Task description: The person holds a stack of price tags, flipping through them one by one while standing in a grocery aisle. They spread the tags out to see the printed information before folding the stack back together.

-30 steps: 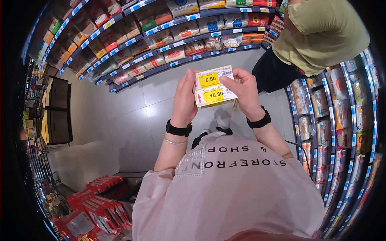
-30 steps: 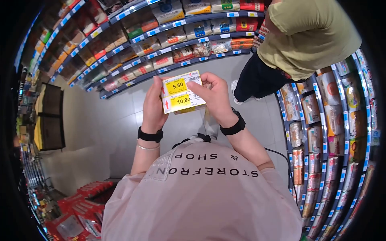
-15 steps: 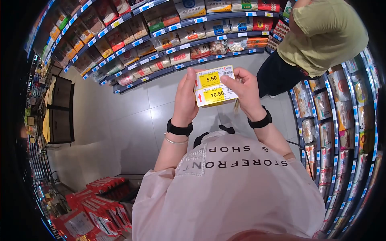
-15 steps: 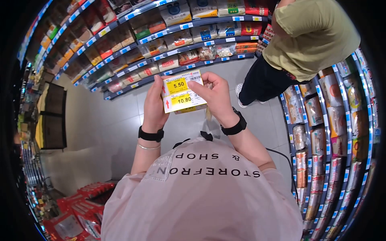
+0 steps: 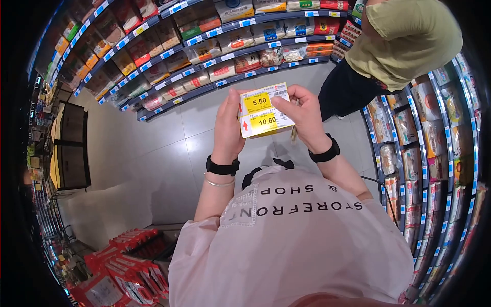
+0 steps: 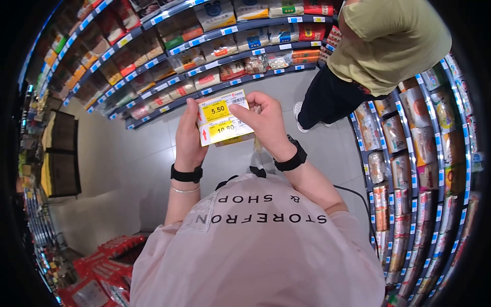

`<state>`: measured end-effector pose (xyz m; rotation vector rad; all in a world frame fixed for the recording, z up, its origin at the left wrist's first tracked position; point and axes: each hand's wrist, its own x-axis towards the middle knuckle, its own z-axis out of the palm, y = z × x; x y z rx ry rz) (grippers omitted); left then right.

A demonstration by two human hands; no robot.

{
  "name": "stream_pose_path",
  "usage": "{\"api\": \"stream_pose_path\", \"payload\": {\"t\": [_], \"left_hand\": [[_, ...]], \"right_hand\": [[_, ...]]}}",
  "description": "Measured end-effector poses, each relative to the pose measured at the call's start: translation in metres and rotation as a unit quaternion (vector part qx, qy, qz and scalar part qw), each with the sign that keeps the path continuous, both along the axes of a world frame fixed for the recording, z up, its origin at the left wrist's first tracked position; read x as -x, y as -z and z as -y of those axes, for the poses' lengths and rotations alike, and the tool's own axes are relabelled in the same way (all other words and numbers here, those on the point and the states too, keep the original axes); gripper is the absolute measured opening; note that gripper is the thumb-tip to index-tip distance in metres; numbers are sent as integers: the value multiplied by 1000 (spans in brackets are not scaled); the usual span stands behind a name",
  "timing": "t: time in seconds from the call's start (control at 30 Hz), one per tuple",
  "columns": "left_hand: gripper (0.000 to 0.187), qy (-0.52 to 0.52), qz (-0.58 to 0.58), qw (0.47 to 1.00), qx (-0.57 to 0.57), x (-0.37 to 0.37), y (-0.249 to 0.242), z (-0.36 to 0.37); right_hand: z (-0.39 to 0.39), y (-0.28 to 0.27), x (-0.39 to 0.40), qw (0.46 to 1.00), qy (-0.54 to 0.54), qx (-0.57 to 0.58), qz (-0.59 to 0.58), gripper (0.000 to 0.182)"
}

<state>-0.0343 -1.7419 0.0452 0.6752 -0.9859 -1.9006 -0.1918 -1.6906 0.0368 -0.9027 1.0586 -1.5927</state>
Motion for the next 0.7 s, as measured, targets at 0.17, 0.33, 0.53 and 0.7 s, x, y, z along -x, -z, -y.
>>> {"api": "stream_pose_path", "payload": {"t": [0.17, 0.33, 0.53, 0.7], "left_hand": [[49, -2, 3, 1000, -1, 1, -5, -3], [49, -3, 4, 1000, 3, 3, -5, -5], [48, -16, 14, 1000, 1, 5, -4, -6], [47, -22, 20, 1000, 5, 5, -4, -6]], "right_hand": [[1, 4, 0, 1000, 1, -2, 1, 14], [2, 11, 4, 1000, 5, 6, -13, 13], [-1, 5, 7, 1000, -5, 2, -12, 14], [0, 15, 11, 1000, -15, 4, 12, 17]]}}
